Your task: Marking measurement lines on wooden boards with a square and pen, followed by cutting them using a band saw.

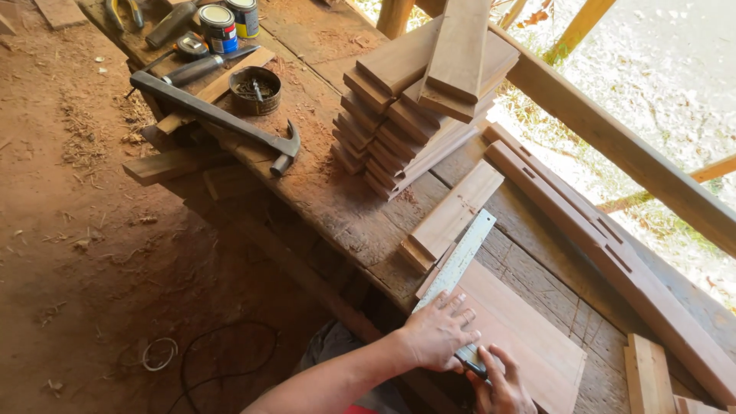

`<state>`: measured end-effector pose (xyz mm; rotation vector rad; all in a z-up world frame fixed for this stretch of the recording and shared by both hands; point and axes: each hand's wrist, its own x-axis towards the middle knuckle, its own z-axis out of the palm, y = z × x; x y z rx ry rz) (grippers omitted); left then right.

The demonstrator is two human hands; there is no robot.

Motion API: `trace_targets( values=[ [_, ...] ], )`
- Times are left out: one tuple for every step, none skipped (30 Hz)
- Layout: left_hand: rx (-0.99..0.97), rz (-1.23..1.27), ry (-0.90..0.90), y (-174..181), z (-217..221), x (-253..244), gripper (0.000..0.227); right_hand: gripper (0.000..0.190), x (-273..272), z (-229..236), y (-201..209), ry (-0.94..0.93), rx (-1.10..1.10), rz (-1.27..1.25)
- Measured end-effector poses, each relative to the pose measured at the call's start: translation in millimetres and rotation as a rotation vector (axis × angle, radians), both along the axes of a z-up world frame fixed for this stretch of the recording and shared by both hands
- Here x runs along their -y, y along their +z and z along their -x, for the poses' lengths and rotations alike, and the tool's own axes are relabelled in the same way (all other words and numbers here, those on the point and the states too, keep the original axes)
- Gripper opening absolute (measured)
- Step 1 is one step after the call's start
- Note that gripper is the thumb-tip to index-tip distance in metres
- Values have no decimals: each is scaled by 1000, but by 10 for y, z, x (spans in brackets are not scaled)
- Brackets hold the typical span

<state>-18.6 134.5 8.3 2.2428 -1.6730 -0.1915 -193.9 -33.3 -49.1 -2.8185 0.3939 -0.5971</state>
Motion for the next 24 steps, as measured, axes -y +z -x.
trace_targets(
  values=[
    [-56, -18, -4, 97, -20, -31, 66, 49, -15, -5, 24, -30, -21, 23],
    [-58, -16, -3, 13, -147, -48, 66, 49, -52, -11, 86, -29, -23, 25],
    [145, 85, 130, -72, -272, -71, 21, 43, -100, -13, 141, -37, -47, 35],
    [347, 186, 263, -153, -394, -88, 25, 38, -145, -11, 200, -46, -70, 45],
    [349, 185, 257, -105, -509, -154, 25, 38, -160, 1, 201, -52, -68, 42],
    [320, 222, 385, -52, -623, -218, 22, 39, -174, 16, 205, -54, -21, 33],
    [292, 260, 514, 8, -752, -284, 20, 40, -189, 13, 207, -55, 30, 24],
    [298, 260, 509, 26, -809, -286, 20, 40, -144, 26, 145, -60, 36, 22],
    [361, 154, 452, 41, -859, -290, 16, 40, -94, 41, 84, -16, 67, -8],
    [423, 46, 395, 55, -910, -295, 15, 41, -45, 56, 22, 28, 99, -39],
    [426, 46, 393, 142, -909, -278, 15, 41, -23, 75, -16, 27, 103, -40],
    [352, -25, 329, 229, -909, -260, 16, 42, 0, 93, -54, 23, 100, -59],
    [278, -96, 263, 315, -904, -238, 19, 42, 20, 120, -94, 17, 97, -79],
    [282, -97, 259, 226, -923, -169, 19, 42, 76, 151, -172, 13, 101, -80],
    [311, -59, 267, 140, -942, -91, 25, 43, 140, 183, -245, 23, 113, -65],
    [339, -21, 276, 54, -961, -12, 35, 44, 205, 215, -318, 32, 125, -50],
    [343, -20, 273, 73, -956, 7, 35, 44, 216, 235, -322, 29, 129, -50],
    [331, -39, 269, 92, -951, 26, 26, 44, 227, 255, -328, 18, 122, -63],
    [316, -60, 265, 103, -933, 38, 19, 44, 227, 291, -337, 6, 112, -79],
    [318, -61, 261, 66, -930, 35, 19, 44, 225, 304, -318, 2, 113, -81],
    [381, 47, 302, 32, -937, 32, 18, 44, 225, 305, -301, 3, 103, -86],
    [443, 156, 342, -2, -944, 29, 18, 43, 224, 306, -283, 4, 92, -90],
    [446, 155, 340, 169, -926, -122, 18, 43, 247, 315, -314, 3, 96, -92],
    [453, 419, 417, 340, -910, -273, 14, 42, 269, 321, -346, 6, 108, -100]
  ],
)
